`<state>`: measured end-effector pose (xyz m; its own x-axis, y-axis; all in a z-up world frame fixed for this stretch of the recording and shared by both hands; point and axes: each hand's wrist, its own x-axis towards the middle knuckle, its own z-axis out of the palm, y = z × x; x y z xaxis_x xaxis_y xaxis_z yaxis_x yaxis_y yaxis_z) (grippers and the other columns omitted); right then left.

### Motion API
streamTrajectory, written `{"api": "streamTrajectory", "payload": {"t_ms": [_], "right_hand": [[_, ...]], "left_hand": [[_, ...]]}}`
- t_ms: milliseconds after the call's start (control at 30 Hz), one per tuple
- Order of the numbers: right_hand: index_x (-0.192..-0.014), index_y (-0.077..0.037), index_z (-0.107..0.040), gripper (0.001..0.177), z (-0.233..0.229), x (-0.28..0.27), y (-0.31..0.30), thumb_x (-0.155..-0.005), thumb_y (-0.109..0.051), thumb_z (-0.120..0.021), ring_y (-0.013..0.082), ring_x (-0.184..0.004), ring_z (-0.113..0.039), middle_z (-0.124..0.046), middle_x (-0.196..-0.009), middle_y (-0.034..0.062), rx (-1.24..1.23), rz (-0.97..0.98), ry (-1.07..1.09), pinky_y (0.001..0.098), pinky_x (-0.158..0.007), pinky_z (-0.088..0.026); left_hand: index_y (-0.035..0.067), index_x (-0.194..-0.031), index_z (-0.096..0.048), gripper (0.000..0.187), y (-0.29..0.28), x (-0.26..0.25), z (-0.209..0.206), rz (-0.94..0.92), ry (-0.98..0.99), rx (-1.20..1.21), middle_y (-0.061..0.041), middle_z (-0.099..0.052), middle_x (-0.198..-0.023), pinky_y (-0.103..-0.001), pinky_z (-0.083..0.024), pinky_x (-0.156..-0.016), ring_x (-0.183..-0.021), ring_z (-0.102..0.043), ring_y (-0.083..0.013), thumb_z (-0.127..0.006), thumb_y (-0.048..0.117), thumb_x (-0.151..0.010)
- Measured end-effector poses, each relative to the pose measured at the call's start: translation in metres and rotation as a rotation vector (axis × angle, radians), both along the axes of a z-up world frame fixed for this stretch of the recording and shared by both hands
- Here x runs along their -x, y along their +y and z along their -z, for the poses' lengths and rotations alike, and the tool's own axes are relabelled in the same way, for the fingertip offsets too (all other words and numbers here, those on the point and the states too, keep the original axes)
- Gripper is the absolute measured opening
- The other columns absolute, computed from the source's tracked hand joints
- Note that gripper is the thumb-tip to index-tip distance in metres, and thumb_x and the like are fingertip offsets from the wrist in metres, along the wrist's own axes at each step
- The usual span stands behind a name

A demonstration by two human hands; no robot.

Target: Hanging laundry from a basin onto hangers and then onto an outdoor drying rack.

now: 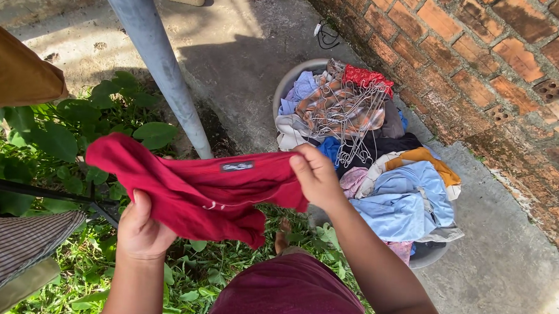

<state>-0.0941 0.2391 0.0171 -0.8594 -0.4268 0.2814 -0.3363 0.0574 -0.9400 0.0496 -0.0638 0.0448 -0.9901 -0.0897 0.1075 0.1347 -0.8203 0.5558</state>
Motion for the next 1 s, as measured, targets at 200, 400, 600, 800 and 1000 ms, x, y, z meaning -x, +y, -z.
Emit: {"api": "streamTrajectory", "payload": {"t_ms": [200,400,600,800,1000], "right_hand": [[-0.112,-0.001,-0.064,0.018,-0.035,-0.003,0.014,-0.108,-0.017,-0.057,0.0054,-0.091,-0.059,-0.067,-0.101,-0.0017,0.261,0.176,-0.115,0.0228,-0.085,-0.051],[-0.111,-0.001,-0.071,0.014,-0.065,-0.042,-0.022,-0.099,-0.008,-0.069,0.0102,-0.087,-0.07,-0.075,-0.099,0.0045,-0.056,-0.064,0.174,0.0271,-0.075,-0.058],[-0.104,-0.002,-0.075,0.012,-0.077,-0.057,-0.034,-0.093,-0.006,-0.075,0.0212,-0.079,-0.075,-0.075,-0.092,0.0105,-0.144,-0.245,0.34,0.0312,-0.07,-0.057],[-0.107,-0.002,-0.071,0.011,-0.07,-0.048,-0.012,-0.098,-0.008,-0.073,0.0188,-0.086,-0.076,-0.076,-0.1,0.0094,-0.103,-0.128,0.37,0.0291,-0.075,-0.06],[-0.106,0.001,-0.072,0.014,-0.028,-0.029,0.005,-0.096,-0.009,-0.075,0.0138,-0.082,-0.072,-0.076,-0.095,0.009,-0.097,0.097,0.189,0.027,-0.074,-0.057]], "left_hand": [[0.006,-0.128,-0.057,0.027,-0.029,0.013,0.024,-0.228,-0.12,0.104,-0.016,-0.066,-0.122,-0.052,-0.048,-0.111,-0.12,-0.062,-0.0345,-0.071,0.019,-0.109],[0.006,-0.127,-0.061,0.037,0.027,0.023,0.002,-0.249,-0.05,1.014,-0.012,-0.066,-0.128,-0.041,-0.048,-0.108,-0.123,-0.061,-0.0242,-0.072,0.012,-0.093],[0.004,-0.12,-0.065,0.049,0.082,0.034,0.021,-0.25,0.284,1.643,-0.013,-0.068,-0.125,-0.053,-0.038,-0.108,-0.121,-0.062,-0.0352,-0.074,0.003,-0.072],[0.012,-0.113,-0.07,0.042,0.053,0.034,0.056,-0.473,-0.105,1.866,-0.011,-0.069,-0.116,-0.046,-0.049,-0.098,-0.108,-0.066,-0.0338,-0.069,-0.002,-0.073],[0.016,-0.109,-0.075,0.039,-0.032,0.029,0.064,-0.659,-0.457,2.023,-0.016,-0.064,-0.107,-0.045,-0.055,-0.082,-0.094,-0.065,-0.0353,-0.077,0.0,-0.074]]}}
